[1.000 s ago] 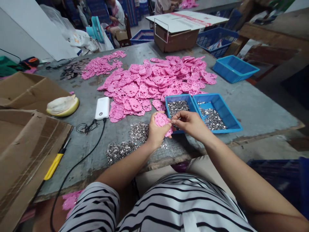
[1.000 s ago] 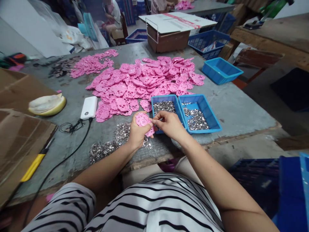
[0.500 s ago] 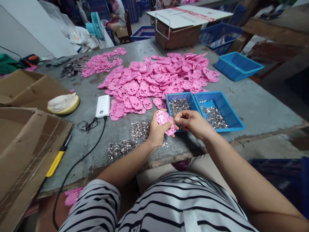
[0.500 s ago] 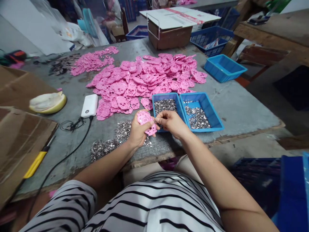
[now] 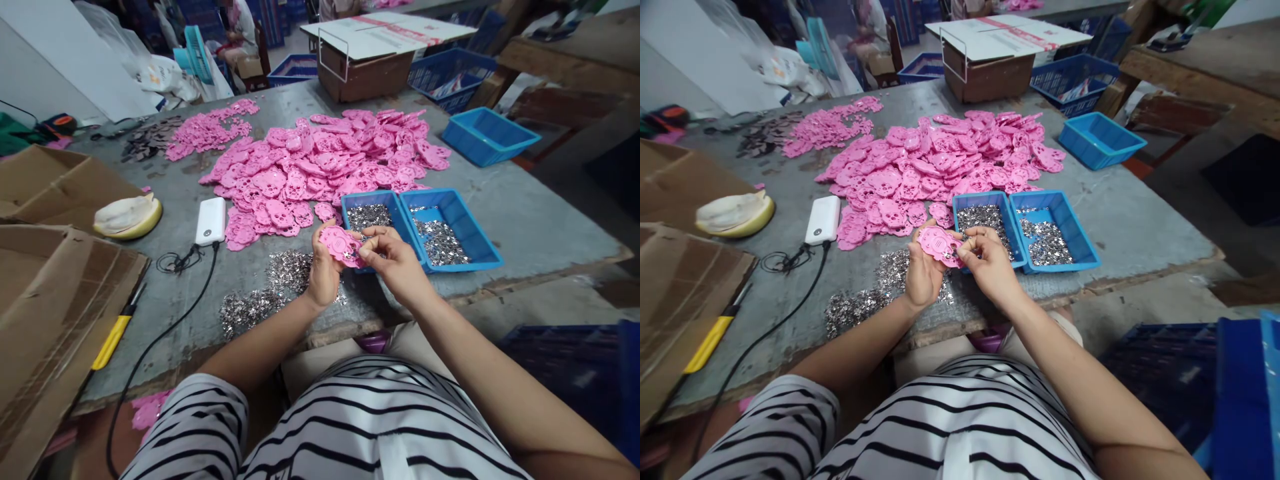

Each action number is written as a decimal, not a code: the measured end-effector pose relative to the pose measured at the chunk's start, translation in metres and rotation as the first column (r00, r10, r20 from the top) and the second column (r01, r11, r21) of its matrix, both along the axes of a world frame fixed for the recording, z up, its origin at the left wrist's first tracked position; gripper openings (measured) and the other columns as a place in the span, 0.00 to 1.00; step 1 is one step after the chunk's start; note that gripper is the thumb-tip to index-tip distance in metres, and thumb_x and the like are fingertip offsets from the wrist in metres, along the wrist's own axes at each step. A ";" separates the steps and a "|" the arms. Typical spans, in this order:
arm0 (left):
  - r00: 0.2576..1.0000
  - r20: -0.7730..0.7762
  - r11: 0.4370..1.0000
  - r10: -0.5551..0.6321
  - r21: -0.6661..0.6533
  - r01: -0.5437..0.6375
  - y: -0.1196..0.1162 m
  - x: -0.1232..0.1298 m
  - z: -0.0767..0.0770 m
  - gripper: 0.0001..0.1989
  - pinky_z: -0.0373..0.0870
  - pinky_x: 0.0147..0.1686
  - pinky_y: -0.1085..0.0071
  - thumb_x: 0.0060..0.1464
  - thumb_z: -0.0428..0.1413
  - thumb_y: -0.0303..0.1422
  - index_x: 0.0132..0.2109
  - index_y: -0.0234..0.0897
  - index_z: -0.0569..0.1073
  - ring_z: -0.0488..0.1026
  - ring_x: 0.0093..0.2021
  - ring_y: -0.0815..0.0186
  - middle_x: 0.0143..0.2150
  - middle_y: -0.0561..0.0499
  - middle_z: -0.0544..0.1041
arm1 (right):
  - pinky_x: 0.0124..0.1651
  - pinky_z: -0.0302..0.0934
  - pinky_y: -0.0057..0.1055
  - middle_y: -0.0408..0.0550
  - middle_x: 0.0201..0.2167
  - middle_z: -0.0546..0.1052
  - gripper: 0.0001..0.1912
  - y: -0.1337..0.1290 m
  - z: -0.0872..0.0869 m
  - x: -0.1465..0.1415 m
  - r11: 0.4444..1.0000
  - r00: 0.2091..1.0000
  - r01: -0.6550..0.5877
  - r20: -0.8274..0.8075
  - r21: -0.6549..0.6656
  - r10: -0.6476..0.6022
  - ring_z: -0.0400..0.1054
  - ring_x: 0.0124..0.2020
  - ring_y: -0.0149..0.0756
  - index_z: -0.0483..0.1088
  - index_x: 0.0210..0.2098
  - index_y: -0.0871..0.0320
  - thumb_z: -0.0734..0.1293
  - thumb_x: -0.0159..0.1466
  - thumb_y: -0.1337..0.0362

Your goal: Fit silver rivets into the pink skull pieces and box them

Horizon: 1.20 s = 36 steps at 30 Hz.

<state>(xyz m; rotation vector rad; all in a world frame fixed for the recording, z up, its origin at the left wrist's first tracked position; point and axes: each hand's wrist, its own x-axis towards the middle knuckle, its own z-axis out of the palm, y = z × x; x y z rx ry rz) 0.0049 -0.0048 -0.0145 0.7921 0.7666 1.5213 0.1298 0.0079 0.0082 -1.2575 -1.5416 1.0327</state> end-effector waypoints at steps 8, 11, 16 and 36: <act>0.999 0.011 0.998 0.035 0.049 -0.036 -0.001 0.001 -0.005 0.39 0.72 0.41 0.67 0.45 0.50 0.64 0.59 0.47 0.61 0.72 0.49 0.59 0.49 0.44 0.73 | 0.56 0.55 0.44 0.54 0.46 0.70 0.09 0.001 -0.004 -0.008 0.996 0.995 0.032 -0.087 -0.079 -0.039 0.64 0.50 0.44 0.68 0.22 0.58 0.68 0.55 0.62; 1.000 0.003 0.998 0.031 0.058 -0.032 -0.003 0.001 -0.006 0.39 0.71 0.41 0.67 0.46 0.51 0.63 0.59 0.48 0.60 0.71 0.50 0.58 0.49 0.44 0.72 | 0.56 0.54 0.44 0.54 0.46 0.70 0.08 0.002 -0.006 -0.009 0.997 0.996 0.030 -0.085 -0.069 -0.035 0.64 0.51 0.43 0.69 0.23 0.58 0.68 0.55 0.62; 0.999 -0.018 0.998 0.035 0.054 -0.034 -0.004 0.000 -0.006 0.40 0.71 0.42 0.67 0.44 0.51 0.64 0.59 0.49 0.59 0.71 0.50 0.58 0.49 0.44 0.72 | 0.57 0.55 0.44 0.54 0.46 0.70 0.07 0.003 -0.009 -0.009 0.998 0.995 0.018 -0.102 -0.065 -0.024 0.64 0.52 0.43 0.69 0.24 0.58 0.67 0.56 0.62; 0.996 -0.045 0.997 -0.078 0.023 0.079 0.000 0.000 0.000 0.39 0.75 0.33 0.67 0.44 0.62 0.32 0.61 0.50 0.52 0.76 0.41 0.60 0.42 0.49 0.74 | 0.41 0.62 0.37 0.52 0.38 0.74 0.08 0.039 0.006 0.057 0.899 0.833 0.306 0.369 0.313 -0.412 0.68 0.35 0.39 0.68 0.38 0.56 0.63 0.60 0.61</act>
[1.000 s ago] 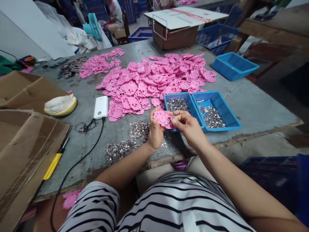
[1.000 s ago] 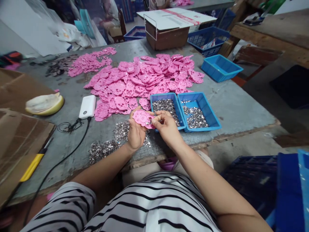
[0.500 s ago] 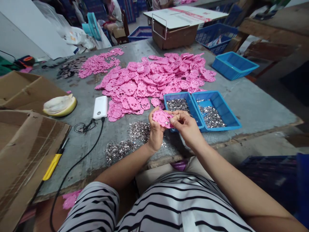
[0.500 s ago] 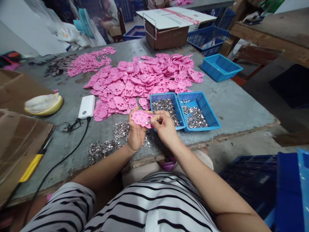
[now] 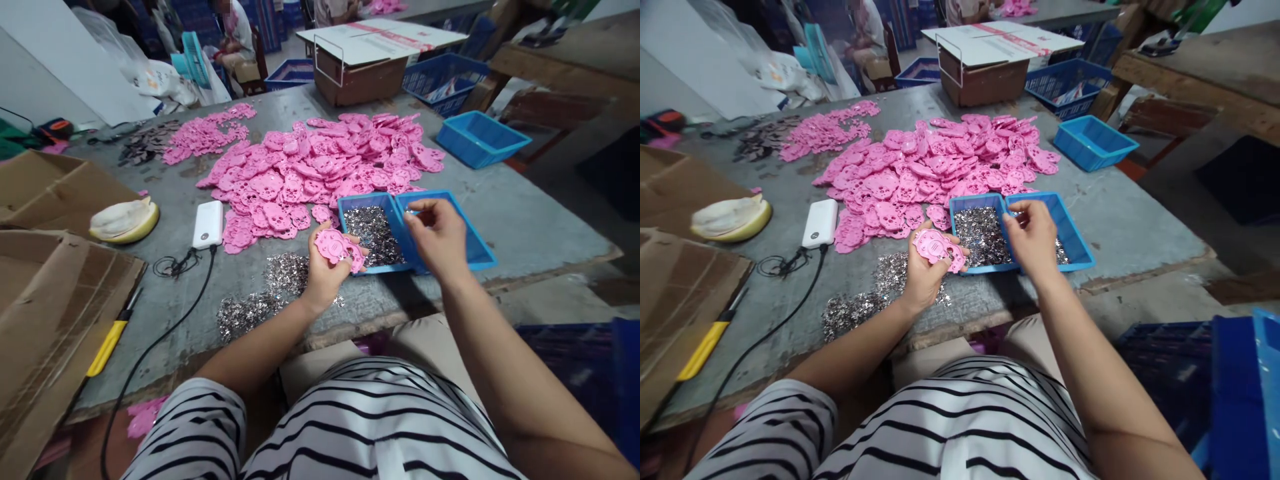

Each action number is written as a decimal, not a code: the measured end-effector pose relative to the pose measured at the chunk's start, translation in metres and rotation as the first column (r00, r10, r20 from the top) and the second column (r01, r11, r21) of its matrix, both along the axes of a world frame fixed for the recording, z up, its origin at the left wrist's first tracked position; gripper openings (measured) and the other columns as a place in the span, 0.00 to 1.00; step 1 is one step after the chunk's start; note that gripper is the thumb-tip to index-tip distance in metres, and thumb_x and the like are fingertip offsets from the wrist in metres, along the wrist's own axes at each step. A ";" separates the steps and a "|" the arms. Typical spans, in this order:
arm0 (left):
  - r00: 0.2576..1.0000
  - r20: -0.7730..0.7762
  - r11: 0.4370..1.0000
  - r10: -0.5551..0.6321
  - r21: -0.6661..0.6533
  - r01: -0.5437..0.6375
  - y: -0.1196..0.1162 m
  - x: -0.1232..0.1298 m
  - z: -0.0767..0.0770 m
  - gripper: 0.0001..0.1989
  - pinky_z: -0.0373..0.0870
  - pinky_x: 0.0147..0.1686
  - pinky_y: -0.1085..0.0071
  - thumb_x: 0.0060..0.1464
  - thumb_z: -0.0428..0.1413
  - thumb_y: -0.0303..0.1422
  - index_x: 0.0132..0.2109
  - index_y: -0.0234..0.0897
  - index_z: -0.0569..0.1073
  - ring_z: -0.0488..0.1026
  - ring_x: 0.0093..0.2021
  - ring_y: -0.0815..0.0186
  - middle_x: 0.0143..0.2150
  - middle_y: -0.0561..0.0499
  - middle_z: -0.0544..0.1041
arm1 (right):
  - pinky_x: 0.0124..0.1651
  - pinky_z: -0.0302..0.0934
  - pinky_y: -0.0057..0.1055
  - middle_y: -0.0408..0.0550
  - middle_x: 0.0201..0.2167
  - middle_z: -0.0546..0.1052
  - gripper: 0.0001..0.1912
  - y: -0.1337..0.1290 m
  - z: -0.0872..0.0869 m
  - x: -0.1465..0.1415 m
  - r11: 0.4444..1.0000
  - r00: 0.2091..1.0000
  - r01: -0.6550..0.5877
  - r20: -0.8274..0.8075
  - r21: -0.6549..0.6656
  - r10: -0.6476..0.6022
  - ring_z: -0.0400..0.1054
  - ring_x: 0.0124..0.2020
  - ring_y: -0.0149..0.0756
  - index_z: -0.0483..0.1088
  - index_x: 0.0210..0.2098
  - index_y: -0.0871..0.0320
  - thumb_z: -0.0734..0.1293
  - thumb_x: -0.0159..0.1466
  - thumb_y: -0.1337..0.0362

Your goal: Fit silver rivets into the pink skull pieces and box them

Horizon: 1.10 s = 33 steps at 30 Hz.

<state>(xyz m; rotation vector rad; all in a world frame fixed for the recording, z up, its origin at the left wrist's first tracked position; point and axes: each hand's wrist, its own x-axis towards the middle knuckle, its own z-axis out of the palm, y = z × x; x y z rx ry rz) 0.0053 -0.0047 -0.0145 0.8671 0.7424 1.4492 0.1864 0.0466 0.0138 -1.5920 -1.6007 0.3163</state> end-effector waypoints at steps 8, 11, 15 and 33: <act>0.977 0.074 0.975 -0.200 -0.085 0.206 -0.002 -0.002 0.008 0.39 0.68 0.19 0.75 0.42 0.59 0.30 0.59 0.42 0.50 0.78 0.32 0.61 0.41 0.44 0.78 | 0.32 0.57 0.33 0.55 0.32 0.77 0.10 0.033 -0.017 0.042 0.863 0.739 0.134 0.629 -0.488 0.241 0.70 0.33 0.42 0.76 0.32 0.57 0.63 0.54 0.71; 0.956 0.112 0.952 -0.270 -0.122 0.282 -0.002 -0.004 0.010 0.32 0.64 0.15 0.76 0.42 0.57 0.29 0.54 0.40 0.54 0.76 0.27 0.63 0.39 0.44 0.79 | 0.30 0.55 0.32 0.55 0.32 0.78 0.11 0.029 -0.014 0.034 0.824 0.734 0.170 0.628 -0.540 0.260 0.71 0.33 0.44 0.76 0.32 0.56 0.62 0.56 0.69; 0.951 0.123 0.940 -0.284 -0.161 0.302 0.000 -0.004 0.009 0.24 0.64 0.15 0.76 0.42 0.55 0.28 0.47 0.40 0.56 0.76 0.26 0.63 0.38 0.45 0.79 | 0.30 0.55 0.33 0.56 0.35 0.79 0.10 0.027 -0.006 0.034 0.852 0.769 0.214 0.620 -0.478 0.155 0.72 0.35 0.46 0.75 0.33 0.57 0.62 0.57 0.67; 0.954 0.110 0.948 -0.280 -0.121 0.293 0.002 -0.003 0.003 0.21 0.65 0.15 0.77 0.45 0.57 0.31 0.45 0.37 0.58 0.77 0.26 0.63 0.36 0.46 0.79 | 0.33 0.57 0.34 0.48 0.22 0.76 0.06 0.031 -0.007 0.056 0.891 0.930 0.211 0.362 -0.401 -0.057 0.70 0.30 0.43 0.77 0.27 0.57 0.68 0.50 0.70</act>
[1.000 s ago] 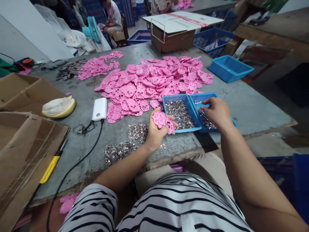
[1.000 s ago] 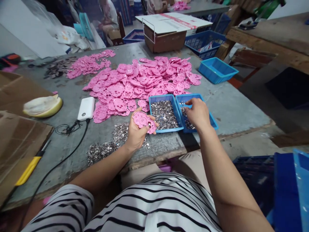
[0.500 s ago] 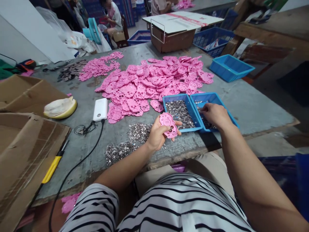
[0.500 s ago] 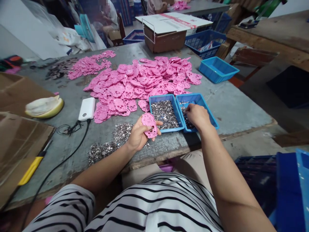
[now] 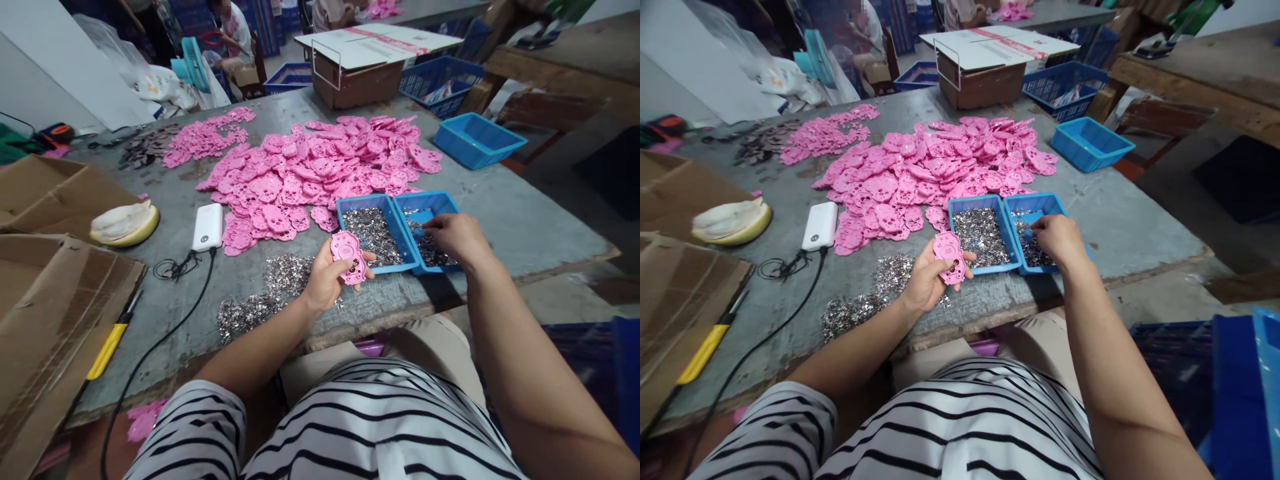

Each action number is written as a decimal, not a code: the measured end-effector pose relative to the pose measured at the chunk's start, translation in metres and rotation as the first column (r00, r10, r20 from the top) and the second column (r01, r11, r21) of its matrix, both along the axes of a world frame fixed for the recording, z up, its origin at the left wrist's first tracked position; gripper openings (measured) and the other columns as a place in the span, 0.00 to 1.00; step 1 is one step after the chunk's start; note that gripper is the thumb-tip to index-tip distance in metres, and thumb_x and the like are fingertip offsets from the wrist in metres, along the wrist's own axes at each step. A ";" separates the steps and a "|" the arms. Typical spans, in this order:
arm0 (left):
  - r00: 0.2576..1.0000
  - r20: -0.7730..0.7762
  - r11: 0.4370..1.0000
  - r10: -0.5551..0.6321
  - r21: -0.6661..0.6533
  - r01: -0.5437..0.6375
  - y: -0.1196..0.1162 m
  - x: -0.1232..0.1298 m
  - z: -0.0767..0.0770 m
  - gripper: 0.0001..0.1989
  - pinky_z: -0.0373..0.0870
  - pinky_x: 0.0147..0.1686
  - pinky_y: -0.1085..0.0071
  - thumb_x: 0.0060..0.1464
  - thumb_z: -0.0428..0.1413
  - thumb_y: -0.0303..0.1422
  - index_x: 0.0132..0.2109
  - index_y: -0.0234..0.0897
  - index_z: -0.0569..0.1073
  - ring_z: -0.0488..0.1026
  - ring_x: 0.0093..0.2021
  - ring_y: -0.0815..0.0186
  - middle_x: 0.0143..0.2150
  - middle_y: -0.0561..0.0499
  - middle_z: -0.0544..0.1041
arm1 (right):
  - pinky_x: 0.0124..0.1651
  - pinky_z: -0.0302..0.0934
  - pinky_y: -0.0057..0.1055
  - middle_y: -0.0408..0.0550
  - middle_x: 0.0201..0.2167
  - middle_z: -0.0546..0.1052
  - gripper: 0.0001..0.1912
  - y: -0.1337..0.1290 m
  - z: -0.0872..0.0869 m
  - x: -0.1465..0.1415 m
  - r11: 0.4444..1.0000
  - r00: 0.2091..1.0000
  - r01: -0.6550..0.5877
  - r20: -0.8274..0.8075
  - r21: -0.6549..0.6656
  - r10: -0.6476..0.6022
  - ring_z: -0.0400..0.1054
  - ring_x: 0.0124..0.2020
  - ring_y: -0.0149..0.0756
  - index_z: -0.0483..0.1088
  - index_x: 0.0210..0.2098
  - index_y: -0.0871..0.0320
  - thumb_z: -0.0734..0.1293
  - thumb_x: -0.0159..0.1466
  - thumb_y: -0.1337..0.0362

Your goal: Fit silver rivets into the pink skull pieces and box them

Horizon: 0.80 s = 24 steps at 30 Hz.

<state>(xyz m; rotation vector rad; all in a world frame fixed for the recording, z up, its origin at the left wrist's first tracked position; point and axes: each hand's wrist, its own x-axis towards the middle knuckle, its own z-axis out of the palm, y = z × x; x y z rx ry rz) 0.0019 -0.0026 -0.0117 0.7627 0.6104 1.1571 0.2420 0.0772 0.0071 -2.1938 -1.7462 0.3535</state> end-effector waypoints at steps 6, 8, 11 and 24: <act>1.000 -0.018 1.000 0.023 0.001 -0.023 -0.001 0.000 0.000 0.20 0.65 0.15 0.77 0.45 0.56 0.31 0.44 0.37 0.58 0.76 0.25 0.63 0.33 0.49 0.78 | 0.24 0.50 0.30 0.40 0.11 0.65 0.08 -0.009 0.014 -0.009 0.998 0.938 0.049 -0.345 0.036 -0.034 0.58 0.17 0.31 0.71 0.20 0.58 0.73 0.48 0.64; 0.999 -0.030 0.999 0.041 0.002 -0.041 -0.002 0.000 -0.001 0.20 0.64 0.15 0.77 0.44 0.56 0.32 0.44 0.37 0.58 0.75 0.25 0.64 0.32 0.49 0.77 | 0.21 0.47 0.28 0.39 0.11 0.63 0.15 -0.019 0.022 -0.020 0.999 0.838 -0.021 -0.544 0.049 0.044 0.54 0.15 0.27 0.69 0.20 0.58 0.75 0.46 0.55; 0.993 -0.080 0.996 0.089 0.021 -0.088 -0.003 0.002 -0.003 0.21 0.64 0.16 0.77 0.44 0.58 0.33 0.45 0.38 0.58 0.75 0.25 0.65 0.32 0.50 0.76 | 0.19 0.45 0.26 0.40 0.14 0.65 0.22 -0.037 0.032 -0.044 0.974 0.630 -0.215 -0.752 0.070 0.193 0.52 0.15 0.24 0.70 0.21 0.59 0.75 0.43 0.46; 0.948 -0.194 0.967 0.252 0.075 -0.242 -0.004 0.006 -0.005 0.26 0.63 0.17 0.77 0.43 0.63 0.37 0.45 0.41 0.56 0.74 0.25 0.67 0.32 0.53 0.74 | 0.24 0.52 0.28 0.43 0.21 0.72 0.19 -0.055 0.021 -0.087 0.874 0.481 -0.452 -0.776 0.179 0.408 0.58 0.19 0.27 0.72 0.24 0.58 0.69 0.55 0.47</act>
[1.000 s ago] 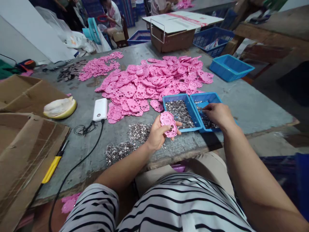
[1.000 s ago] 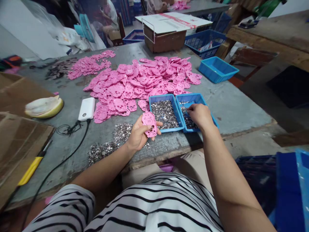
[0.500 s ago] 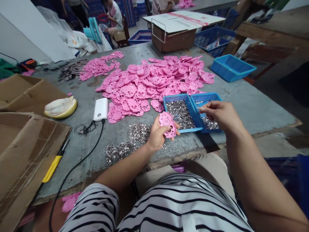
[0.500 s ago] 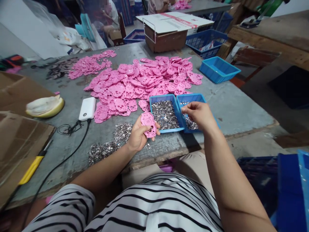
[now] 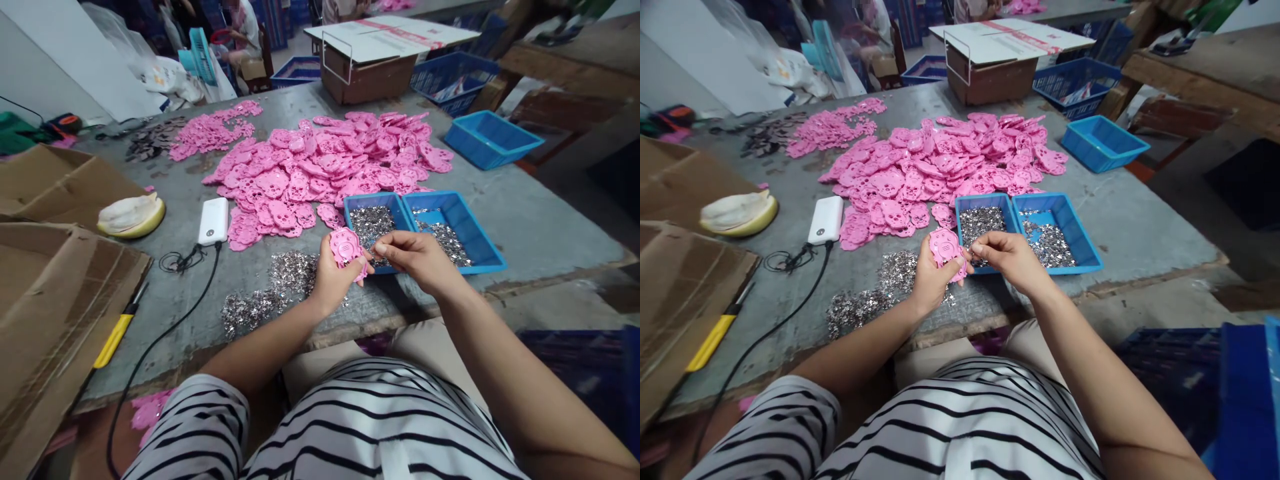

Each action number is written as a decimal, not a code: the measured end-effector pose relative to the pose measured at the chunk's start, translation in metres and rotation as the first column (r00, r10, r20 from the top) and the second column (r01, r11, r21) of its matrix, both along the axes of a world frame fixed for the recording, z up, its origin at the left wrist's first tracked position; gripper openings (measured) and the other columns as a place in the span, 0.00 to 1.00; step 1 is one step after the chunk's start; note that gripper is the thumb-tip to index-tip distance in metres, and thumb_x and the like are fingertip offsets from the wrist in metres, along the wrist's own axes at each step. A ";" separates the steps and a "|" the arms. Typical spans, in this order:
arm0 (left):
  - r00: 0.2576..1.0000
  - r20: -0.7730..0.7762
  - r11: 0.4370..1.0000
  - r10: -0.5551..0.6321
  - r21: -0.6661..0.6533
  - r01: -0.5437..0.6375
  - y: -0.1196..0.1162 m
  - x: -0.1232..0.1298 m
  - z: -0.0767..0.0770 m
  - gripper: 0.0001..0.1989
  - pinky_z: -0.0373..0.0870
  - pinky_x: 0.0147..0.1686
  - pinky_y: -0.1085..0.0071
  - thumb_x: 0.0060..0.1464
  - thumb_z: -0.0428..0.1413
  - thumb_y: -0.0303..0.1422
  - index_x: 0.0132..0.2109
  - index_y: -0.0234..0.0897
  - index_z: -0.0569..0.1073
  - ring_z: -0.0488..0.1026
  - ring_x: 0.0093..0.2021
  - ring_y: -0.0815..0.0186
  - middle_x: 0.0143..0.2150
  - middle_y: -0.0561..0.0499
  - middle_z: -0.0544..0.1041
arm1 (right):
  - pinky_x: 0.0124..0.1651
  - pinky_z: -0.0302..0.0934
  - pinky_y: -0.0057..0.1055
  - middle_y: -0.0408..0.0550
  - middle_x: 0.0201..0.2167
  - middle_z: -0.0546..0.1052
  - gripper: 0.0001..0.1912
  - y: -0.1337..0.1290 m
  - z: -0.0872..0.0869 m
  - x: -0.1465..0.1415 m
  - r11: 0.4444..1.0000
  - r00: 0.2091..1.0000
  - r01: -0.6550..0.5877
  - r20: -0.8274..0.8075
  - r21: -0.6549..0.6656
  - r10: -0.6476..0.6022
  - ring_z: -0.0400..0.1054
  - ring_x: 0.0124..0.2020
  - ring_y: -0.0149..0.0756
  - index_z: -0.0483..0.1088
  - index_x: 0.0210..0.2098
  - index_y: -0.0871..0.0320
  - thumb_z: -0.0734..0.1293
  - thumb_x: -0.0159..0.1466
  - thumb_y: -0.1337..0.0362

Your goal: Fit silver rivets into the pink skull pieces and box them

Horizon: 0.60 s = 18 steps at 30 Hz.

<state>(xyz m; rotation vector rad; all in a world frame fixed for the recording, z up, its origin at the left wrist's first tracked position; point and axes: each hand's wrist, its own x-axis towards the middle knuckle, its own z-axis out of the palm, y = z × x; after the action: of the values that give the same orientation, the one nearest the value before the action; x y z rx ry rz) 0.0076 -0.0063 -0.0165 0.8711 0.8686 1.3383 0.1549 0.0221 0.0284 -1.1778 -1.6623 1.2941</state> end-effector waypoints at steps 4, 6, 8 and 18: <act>1.000 0.017 1.000 0.021 -0.010 -0.021 0.000 0.001 0.000 0.27 0.63 0.16 0.77 0.42 0.64 0.37 0.44 0.41 0.56 0.74 0.24 0.68 0.31 0.54 0.73 | 0.31 0.59 0.30 0.45 0.25 0.75 0.11 -0.004 -0.004 -0.001 0.938 0.976 -0.023 0.209 0.345 -0.053 0.68 0.28 0.33 0.73 0.26 0.57 0.66 0.61 0.58; 0.999 0.035 0.999 0.035 -0.030 -0.034 0.001 0.001 0.001 0.28 0.63 0.15 0.78 0.40 0.65 0.37 0.43 0.41 0.57 0.73 0.23 0.68 0.29 0.56 0.72 | 0.32 0.60 0.30 0.46 0.27 0.76 0.10 -0.007 -0.008 -0.003 0.865 0.947 -0.060 0.303 0.498 -0.109 0.69 0.29 0.34 0.74 0.28 0.56 0.64 0.63 0.63; 0.997 0.059 0.998 0.042 -0.050 -0.040 0.001 0.002 0.001 0.29 0.62 0.14 0.78 0.39 0.66 0.37 0.43 0.40 0.57 0.73 0.22 0.67 0.27 0.57 0.71 | 0.32 0.61 0.29 0.47 0.29 0.76 0.09 -0.011 -0.011 -0.005 0.797 0.928 -0.083 0.338 0.599 -0.157 0.70 0.30 0.34 0.74 0.30 0.56 0.63 0.64 0.65; 0.989 0.146 0.997 0.010 -0.074 0.001 0.001 0.001 0.003 0.28 0.63 0.13 0.78 0.38 0.66 0.35 0.41 0.39 0.58 0.74 0.21 0.67 0.27 0.58 0.71 | 0.34 0.64 0.32 0.46 0.30 0.75 0.09 -0.015 -0.020 -0.012 0.791 0.964 0.018 0.199 0.612 -0.175 0.70 0.32 0.35 0.75 0.31 0.53 0.64 0.64 0.65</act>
<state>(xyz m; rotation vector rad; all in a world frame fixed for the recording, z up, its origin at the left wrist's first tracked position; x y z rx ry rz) 0.0081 -0.0055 -0.0132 0.7047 0.8014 1.3480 0.1431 0.0075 0.0080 -1.0228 -1.9606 0.4751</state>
